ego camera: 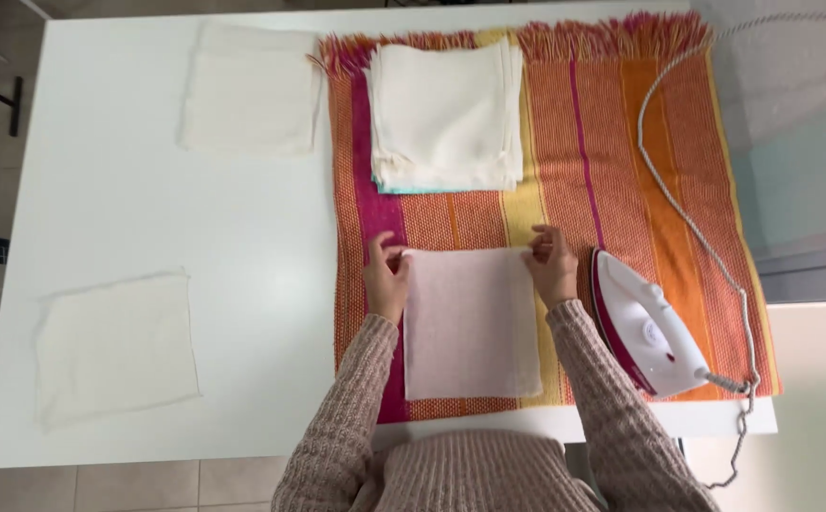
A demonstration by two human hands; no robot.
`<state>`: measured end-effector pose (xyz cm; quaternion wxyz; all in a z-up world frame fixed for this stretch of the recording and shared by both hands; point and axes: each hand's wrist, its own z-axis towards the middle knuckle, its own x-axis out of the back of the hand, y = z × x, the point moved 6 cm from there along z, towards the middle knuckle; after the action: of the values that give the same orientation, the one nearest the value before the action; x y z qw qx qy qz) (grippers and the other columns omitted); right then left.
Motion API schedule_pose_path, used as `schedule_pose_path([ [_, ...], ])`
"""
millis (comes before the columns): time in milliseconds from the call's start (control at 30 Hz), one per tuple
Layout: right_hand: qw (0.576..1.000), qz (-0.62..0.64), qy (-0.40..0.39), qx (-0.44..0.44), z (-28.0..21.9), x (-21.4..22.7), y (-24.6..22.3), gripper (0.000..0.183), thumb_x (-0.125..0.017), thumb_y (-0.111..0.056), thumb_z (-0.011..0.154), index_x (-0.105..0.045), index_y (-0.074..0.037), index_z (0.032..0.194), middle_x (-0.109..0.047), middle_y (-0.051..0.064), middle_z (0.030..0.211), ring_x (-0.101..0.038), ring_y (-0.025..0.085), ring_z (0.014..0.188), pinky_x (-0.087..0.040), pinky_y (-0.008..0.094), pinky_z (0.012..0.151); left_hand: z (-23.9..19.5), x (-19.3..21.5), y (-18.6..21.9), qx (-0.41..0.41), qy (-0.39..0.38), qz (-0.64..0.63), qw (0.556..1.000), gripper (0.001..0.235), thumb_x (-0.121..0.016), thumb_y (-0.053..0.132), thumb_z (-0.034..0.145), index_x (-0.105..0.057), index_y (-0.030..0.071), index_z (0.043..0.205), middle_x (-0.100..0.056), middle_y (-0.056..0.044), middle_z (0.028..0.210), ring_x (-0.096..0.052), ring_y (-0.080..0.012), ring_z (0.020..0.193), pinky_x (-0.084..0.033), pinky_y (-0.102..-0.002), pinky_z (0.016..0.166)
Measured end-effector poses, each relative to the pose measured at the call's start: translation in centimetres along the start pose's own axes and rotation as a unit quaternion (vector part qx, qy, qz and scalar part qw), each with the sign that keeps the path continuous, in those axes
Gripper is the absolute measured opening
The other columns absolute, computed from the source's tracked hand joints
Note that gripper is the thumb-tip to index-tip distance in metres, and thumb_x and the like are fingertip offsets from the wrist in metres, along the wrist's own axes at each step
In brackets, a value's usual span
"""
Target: Ironing small rectangular pieces of white fabric on a padded surface.
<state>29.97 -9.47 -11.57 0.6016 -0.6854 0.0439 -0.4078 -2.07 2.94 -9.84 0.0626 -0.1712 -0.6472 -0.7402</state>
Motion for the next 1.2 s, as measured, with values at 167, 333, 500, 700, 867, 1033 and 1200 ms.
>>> schedule_pose_path([
  [167, 1.0, -0.01, 0.022, 0.017, 0.1, 0.1, -1.8, 0.054, -0.079, 0.008, 0.078, -0.062, -0.011, 0.125, -0.066, 0.011, 0.093, -0.072, 0.03, 0.088, -0.061, 0.039, 0.075, 1.0, 1.2, 1.8, 0.003, -0.012, -0.014, 1.0, 0.059, -0.07, 0.001, 0.088, -0.048, 0.015, 0.14, -0.078, -0.009, 0.097, -0.074, -0.0314, 0.095, -0.055, -0.046, 0.093],
  [333, 1.0, -0.01, 0.018, 0.016, 1.6, -1.1, -0.4, 0.056, -0.078, 0.01, 0.077, -0.062, -0.011, 0.126, -0.06, 0.011, 0.095, -0.072, 0.03, 0.087, -0.061, 0.036, 0.078, 1.9, 0.8, 1.5, 0.0, -0.014, 0.025, 1.0, 0.062, -0.073, 0.006, 0.085, -0.048, 0.018, 0.14, -0.078, -0.008, 0.098, -0.073, -0.0329, 0.1, -0.053, -0.048, 0.097],
  [500, 0.969, -0.156, 0.024, 0.189, -2.3, -1.2, -7.9, 0.05, -0.071, -0.003, 0.087, -0.053, -0.009, 0.133, -0.05, 0.016, 0.131, -0.053, 0.038, 0.129, -0.049, 0.047, 0.107, 0.6, 0.2, -0.7, 0.067, -0.03, -0.118, 0.99, 0.07, -0.072, 0.006, 0.091, -0.034, 0.009, 0.149, -0.067, -0.018, 0.123, -0.069, -0.0278, 0.106, -0.058, -0.033, 0.093],
  [700, 0.838, -0.341, -0.001, 0.426, -11.1, -10.9, -9.4, 0.055, -0.025, -0.023, 0.108, -0.021, -0.013, 0.162, -0.021, 0.007, 0.17, -0.02, 0.023, 0.155, -0.019, 0.042, 0.128, -6.5, 1.3, 0.3, 0.115, -0.04, -0.139, 0.983, 0.073, -0.073, 0.03, 0.093, -0.035, 0.004, 0.15, -0.055, -0.028, 0.133, -0.062, -0.0405, 0.117, -0.057, -0.049, 0.095],
  [867, 0.866, -0.308, -0.109, 0.378, -10.6, -15.0, -12.9, 0.061, -0.03, -0.059, 0.103, -0.046, -0.025, 0.152, -0.041, 0.002, 0.16, -0.026, 0.031, 0.153, -0.012, 0.054, 0.125, -12.2, 3.3, -2.4, 0.138, -0.086, -0.009, 0.987, 0.068, -0.076, 0.033, 0.087, -0.042, 0.014, 0.142, -0.071, -0.017, 0.107, -0.073, -0.0334, 0.087, -0.063, -0.041, 0.07],
  [1033, 0.851, -0.33, -0.125, 0.389, -12.9, -16.0, -12.0, 0.074, -0.031, -0.066, 0.099, -0.034, -0.024, 0.159, -0.032, 0.005, 0.166, -0.022, 0.031, 0.155, -0.009, 0.054, 0.126, -18.4, 6.3, -3.5, 0.165, -0.118, 0.051, 0.978, 0.059, -0.077, 0.024, 0.083, -0.047, 0.017, 0.134, -0.076, -0.01, 0.087, -0.075, -0.0252, 0.069, -0.06, -0.035, 0.059],
  [1200, 0.816, -0.278, -0.165, 0.479, -18.2, -15.4, -13.8, 0.079, -0.015, -0.065, 0.1, -0.024, -0.016, 0.161, -0.018, 0.012, 0.169, -0.014, 0.037, 0.155, -0.007, 0.055, 0.126, -20.0, 8.6, -5.2, 0.194, -0.079, -0.073, 0.975, 0.045, -0.064, 0.026, 0.099, -0.043, 0.009, 0.135, -0.073, -0.016, 0.09, -0.073, -0.0202, 0.059, -0.062, -0.028, 0.049],
])
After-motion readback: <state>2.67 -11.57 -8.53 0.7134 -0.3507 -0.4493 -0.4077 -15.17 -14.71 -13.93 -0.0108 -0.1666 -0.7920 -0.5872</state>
